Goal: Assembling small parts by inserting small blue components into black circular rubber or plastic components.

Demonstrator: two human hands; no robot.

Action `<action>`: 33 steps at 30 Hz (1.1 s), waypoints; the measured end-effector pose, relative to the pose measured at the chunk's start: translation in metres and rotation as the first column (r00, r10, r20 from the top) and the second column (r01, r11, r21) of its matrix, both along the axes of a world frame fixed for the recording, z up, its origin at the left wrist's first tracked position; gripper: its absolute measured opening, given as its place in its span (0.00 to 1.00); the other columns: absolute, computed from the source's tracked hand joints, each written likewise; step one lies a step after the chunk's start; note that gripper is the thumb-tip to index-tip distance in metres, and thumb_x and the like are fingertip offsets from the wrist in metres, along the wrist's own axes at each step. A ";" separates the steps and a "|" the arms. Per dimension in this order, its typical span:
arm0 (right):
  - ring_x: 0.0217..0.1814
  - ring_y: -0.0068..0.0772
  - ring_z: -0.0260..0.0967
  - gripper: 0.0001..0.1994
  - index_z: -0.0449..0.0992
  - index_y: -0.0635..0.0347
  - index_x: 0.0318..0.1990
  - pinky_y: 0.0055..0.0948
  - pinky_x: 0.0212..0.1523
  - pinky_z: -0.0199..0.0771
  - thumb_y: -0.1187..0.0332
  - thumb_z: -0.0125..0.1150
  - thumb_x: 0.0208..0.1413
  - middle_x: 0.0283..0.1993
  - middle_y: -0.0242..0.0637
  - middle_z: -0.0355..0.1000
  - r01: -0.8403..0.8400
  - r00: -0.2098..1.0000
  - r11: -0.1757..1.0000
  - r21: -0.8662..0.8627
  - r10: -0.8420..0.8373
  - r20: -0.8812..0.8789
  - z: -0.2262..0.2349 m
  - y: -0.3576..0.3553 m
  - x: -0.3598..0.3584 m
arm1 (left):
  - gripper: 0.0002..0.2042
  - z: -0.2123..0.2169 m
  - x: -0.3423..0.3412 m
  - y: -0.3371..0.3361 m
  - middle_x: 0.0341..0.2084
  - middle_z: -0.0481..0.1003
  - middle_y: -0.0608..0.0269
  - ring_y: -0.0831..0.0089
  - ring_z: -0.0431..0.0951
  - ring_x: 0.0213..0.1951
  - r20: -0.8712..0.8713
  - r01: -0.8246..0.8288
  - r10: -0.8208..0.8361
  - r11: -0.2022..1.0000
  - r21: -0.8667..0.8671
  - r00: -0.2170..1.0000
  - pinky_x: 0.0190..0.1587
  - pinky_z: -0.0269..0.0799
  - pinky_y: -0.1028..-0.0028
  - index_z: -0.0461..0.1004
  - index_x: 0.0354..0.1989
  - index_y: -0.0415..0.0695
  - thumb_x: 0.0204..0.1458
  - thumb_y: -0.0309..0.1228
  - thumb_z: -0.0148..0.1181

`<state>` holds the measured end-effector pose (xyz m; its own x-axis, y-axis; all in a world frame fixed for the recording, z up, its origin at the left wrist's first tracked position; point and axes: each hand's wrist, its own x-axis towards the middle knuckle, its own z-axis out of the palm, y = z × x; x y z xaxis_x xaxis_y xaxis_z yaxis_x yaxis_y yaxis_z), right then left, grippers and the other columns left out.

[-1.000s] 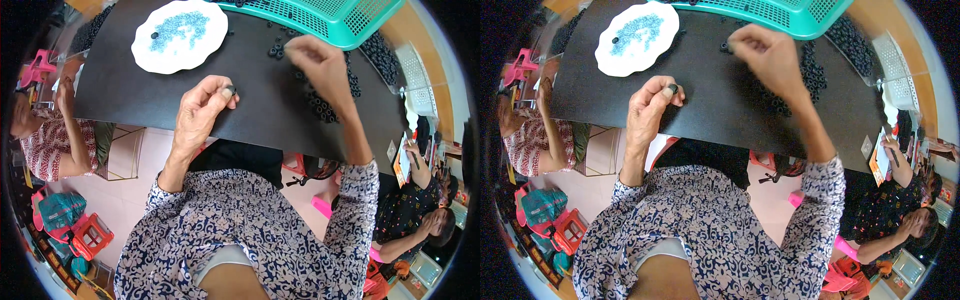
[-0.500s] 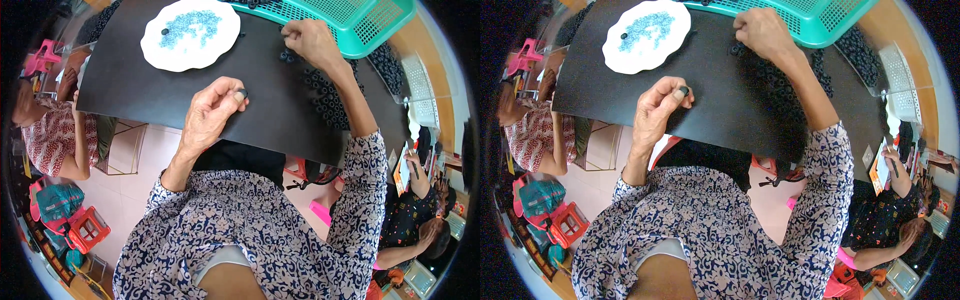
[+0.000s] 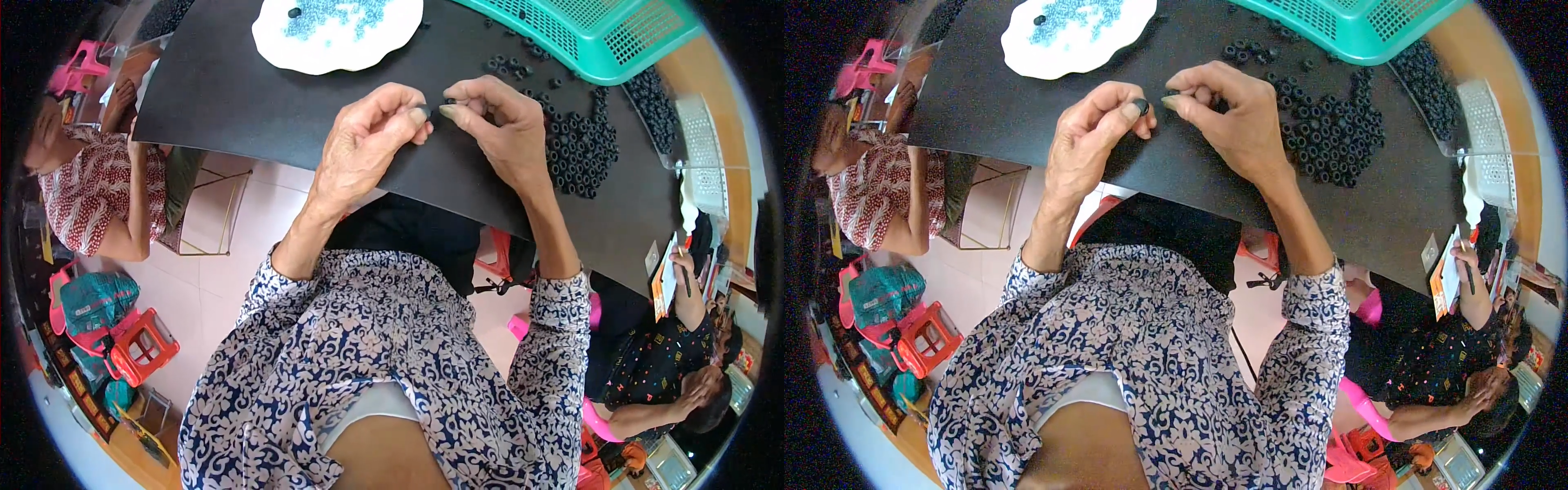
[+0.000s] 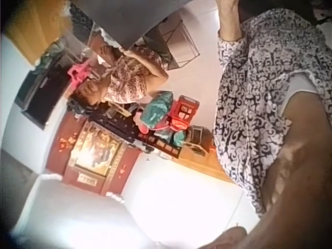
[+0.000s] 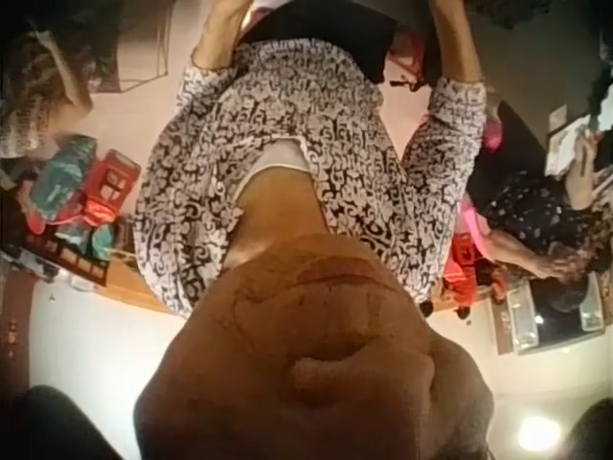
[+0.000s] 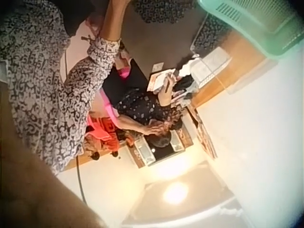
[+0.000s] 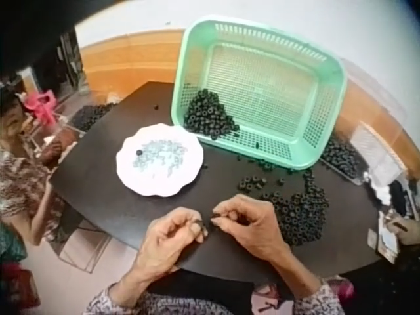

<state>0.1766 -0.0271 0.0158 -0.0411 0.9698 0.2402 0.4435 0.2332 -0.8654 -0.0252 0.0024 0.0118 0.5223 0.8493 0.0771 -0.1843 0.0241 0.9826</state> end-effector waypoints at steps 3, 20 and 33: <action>0.40 0.17 0.71 0.06 0.77 0.68 0.38 0.14 0.41 0.70 0.82 0.62 0.52 0.37 0.31 0.74 -0.015 0.973 1.000 -0.013 0.011 -0.232 0.002 -0.002 -0.008 | 0.08 -0.001 0.001 -0.001 0.28 0.74 0.66 0.81 0.73 0.33 0.011 -0.017 0.017 1.000 -0.024 1.000 0.40 0.70 0.80 0.73 0.38 0.35 0.58 0.28 0.54; 0.50 0.33 0.74 0.13 0.77 0.68 0.49 0.26 0.47 0.78 0.71 0.57 0.59 0.50 0.44 0.74 -0.247 0.872 0.960 -0.135 0.160 -0.463 0.003 0.001 0.009 | 0.08 -0.005 0.002 0.001 0.28 0.75 0.65 0.81 0.74 0.33 0.021 -0.007 0.008 1.000 -0.028 1.000 0.40 0.71 0.80 0.73 0.39 0.36 0.59 0.29 0.53; 0.46 0.30 0.76 0.12 0.78 0.66 0.46 0.22 0.44 0.78 0.79 0.62 0.53 0.46 0.41 0.76 -0.229 0.849 0.958 -0.174 0.109 -0.516 0.002 0.000 0.010 | 0.09 -0.008 0.004 0.001 0.28 0.75 0.65 0.81 0.74 0.33 0.042 -0.014 0.015 0.999 -0.039 0.999 0.41 0.71 0.80 0.74 0.40 0.36 0.59 0.29 0.53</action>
<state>0.1871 -0.0276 0.0179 -0.1423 0.9884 0.0535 -0.0882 0.0412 -0.9952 -0.0216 0.0030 0.0040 0.5070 0.8594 0.0661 -0.2261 0.0586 0.9723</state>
